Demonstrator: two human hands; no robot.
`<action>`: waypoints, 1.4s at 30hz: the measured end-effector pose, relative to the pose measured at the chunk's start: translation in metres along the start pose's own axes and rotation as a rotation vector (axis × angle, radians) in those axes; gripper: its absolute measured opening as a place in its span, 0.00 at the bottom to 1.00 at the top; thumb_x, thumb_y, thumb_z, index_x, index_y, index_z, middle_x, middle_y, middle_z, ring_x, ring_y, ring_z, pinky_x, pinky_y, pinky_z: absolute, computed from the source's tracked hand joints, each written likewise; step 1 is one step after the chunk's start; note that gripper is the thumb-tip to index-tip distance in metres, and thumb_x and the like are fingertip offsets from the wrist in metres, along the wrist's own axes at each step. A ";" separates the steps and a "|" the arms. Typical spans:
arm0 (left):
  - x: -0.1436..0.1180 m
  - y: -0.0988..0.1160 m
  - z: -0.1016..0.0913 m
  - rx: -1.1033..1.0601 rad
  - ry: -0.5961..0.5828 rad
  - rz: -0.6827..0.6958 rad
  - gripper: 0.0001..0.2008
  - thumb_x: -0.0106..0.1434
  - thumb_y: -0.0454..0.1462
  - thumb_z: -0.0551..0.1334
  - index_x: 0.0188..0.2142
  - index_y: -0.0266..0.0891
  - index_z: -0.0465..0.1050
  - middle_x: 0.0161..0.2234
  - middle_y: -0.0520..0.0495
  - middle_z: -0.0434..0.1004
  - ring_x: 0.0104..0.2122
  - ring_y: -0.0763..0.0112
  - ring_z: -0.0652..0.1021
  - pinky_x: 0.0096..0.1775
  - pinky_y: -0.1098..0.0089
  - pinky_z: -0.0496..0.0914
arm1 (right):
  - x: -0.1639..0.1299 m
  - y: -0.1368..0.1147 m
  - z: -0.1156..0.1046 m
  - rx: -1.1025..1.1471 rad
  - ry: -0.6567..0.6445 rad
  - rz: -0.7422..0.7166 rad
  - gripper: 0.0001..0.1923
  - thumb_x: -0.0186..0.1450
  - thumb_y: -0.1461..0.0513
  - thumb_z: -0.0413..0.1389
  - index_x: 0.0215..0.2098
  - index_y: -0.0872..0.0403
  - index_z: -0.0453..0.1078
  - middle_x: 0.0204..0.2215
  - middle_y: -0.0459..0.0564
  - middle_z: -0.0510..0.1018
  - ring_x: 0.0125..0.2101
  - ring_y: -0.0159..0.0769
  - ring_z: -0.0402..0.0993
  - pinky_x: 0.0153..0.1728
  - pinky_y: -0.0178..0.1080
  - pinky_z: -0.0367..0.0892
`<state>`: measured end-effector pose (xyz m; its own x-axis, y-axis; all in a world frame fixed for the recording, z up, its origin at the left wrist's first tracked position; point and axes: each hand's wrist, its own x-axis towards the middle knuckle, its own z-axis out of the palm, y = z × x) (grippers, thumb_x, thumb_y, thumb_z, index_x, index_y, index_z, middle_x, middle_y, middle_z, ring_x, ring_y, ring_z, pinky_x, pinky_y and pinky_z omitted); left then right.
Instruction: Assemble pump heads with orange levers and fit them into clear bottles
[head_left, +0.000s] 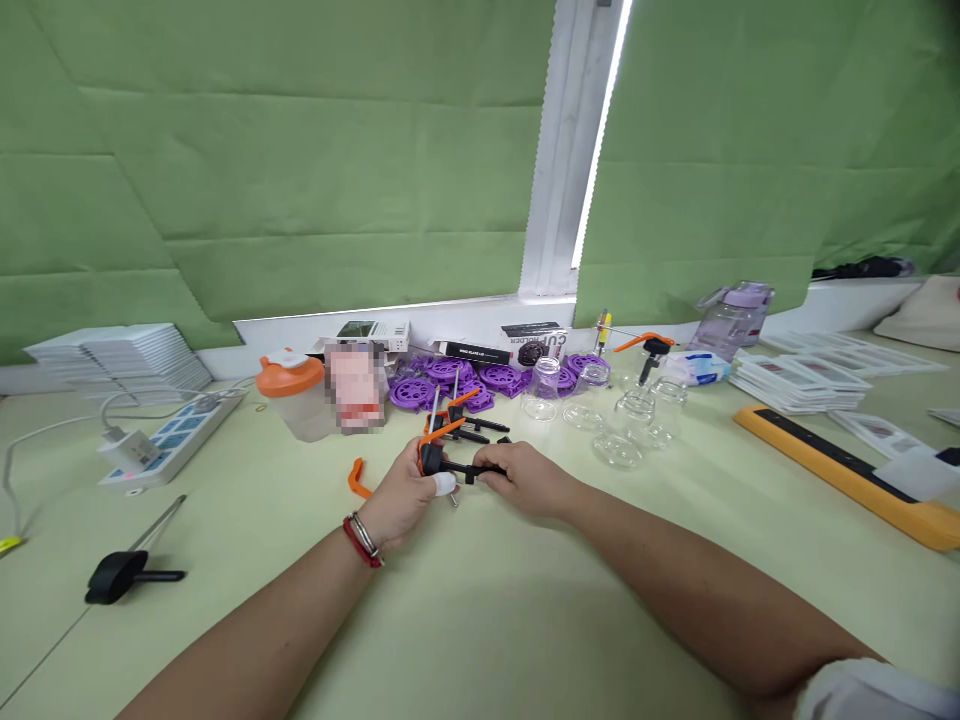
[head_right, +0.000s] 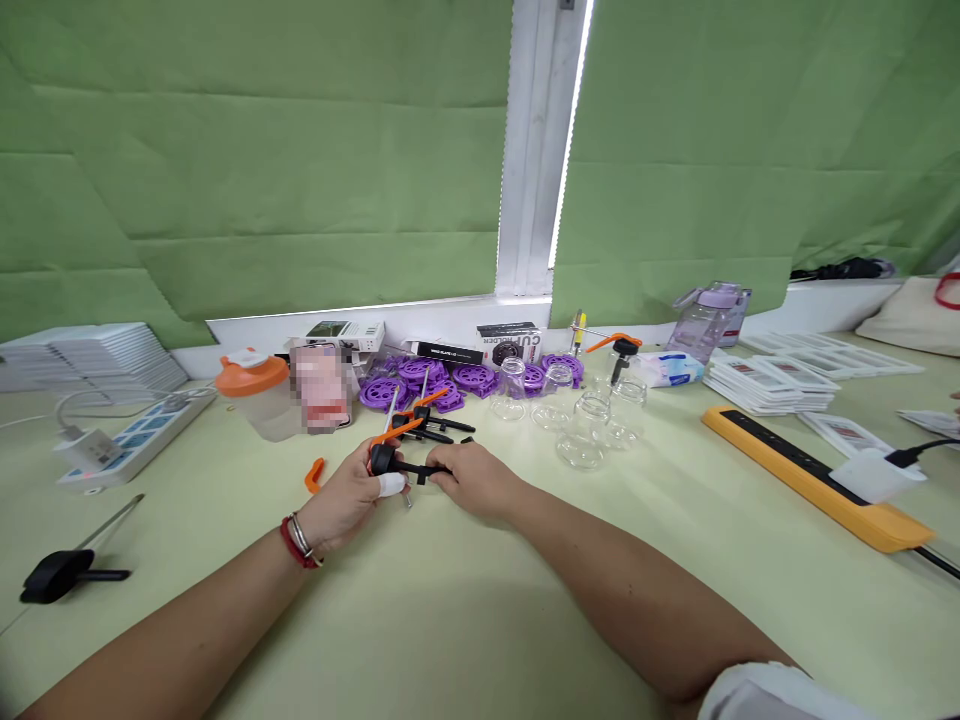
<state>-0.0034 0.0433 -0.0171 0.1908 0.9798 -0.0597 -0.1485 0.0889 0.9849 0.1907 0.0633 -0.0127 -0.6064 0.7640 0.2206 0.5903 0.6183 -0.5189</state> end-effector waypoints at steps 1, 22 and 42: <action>0.001 -0.001 -0.001 0.008 0.016 0.001 0.22 0.44 0.30 0.69 0.38 0.39 0.64 0.33 0.53 0.67 0.30 0.75 0.70 0.35 0.69 0.66 | 0.000 -0.001 0.000 0.012 0.004 -0.001 0.09 0.63 0.66 0.49 0.37 0.53 0.70 0.31 0.47 0.76 0.32 0.33 0.68 0.32 0.34 0.59; -0.002 -0.002 -0.002 0.077 0.024 -0.016 0.21 0.45 0.32 0.67 0.38 0.40 0.62 0.35 0.50 0.71 0.33 0.71 0.71 0.34 0.69 0.65 | -0.008 -0.009 0.014 0.158 0.088 -0.017 0.18 0.62 0.69 0.45 0.45 0.51 0.71 0.27 0.45 0.72 0.26 0.31 0.63 0.28 0.32 0.58; -0.009 0.002 0.004 0.172 0.129 0.154 0.31 0.50 0.29 0.61 0.51 0.46 0.51 0.52 0.44 0.60 0.49 0.66 0.69 0.46 0.64 0.66 | -0.009 -0.017 0.028 0.510 0.041 0.056 0.20 0.64 0.67 0.45 0.52 0.52 0.68 0.26 0.45 0.69 0.22 0.27 0.63 0.25 0.32 0.62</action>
<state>-0.0014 0.0338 -0.0139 0.0520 0.9952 0.0833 0.0027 -0.0836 0.9965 0.1712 0.0412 -0.0293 -0.5536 0.8063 0.2082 0.2796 0.4155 -0.8656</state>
